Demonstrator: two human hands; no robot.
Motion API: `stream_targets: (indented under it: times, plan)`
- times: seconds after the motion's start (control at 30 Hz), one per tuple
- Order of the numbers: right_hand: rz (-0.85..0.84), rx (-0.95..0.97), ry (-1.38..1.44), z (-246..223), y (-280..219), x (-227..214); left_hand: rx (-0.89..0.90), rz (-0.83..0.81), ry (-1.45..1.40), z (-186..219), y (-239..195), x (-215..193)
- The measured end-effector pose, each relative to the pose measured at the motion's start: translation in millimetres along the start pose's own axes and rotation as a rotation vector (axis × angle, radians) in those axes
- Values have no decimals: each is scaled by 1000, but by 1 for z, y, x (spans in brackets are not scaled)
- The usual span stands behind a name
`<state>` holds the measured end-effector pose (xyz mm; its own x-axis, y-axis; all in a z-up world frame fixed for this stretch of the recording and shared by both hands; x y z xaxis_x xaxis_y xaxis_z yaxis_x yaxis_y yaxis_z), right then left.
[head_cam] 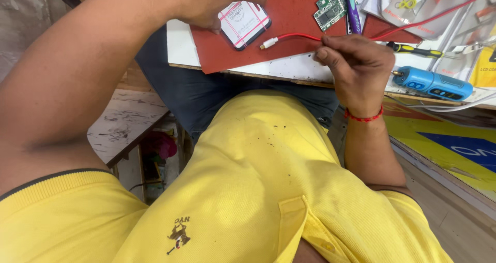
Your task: The person is repairing a smartphone by connecting a battery to a circuit board using wires. They use tweezers to adjust the connection points and secure the battery to the phone with rubber bands. The person also handles a small red box and a circuit board separately on the workbench.
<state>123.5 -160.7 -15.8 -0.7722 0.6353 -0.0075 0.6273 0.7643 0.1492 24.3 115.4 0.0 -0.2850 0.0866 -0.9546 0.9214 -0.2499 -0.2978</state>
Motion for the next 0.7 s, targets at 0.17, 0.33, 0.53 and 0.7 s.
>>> stream_targets:
  times: [0.17, 0.33, 0.53, 0.7]
  plan:
    - [114, 211, 308, 8, -4, 7, 66, 22, -120, -11, -9, 7]
    - [100, 72, 267, 9, -4, 10, 24, 250, -257, -12, -31, 2]
    - [36, -4, 148, -18, 3, 11, 6, 622, -441, 8, -49, -19]
    - [-32, -9, 116, -31, 6, 22, 28, 901, -782, 35, -35, -5]
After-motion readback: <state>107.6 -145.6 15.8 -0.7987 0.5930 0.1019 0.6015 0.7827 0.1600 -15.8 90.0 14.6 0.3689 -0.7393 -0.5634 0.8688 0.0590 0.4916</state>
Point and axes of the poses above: each hand's wrist, its own y-axis towards the middle knuckle, its own x-axis out of the palm, z = x × y, the point moved 3 cm from there along y, towards the middle knuckle, and after that the axes turned 13 degrees about y, right-handed, at the moved point
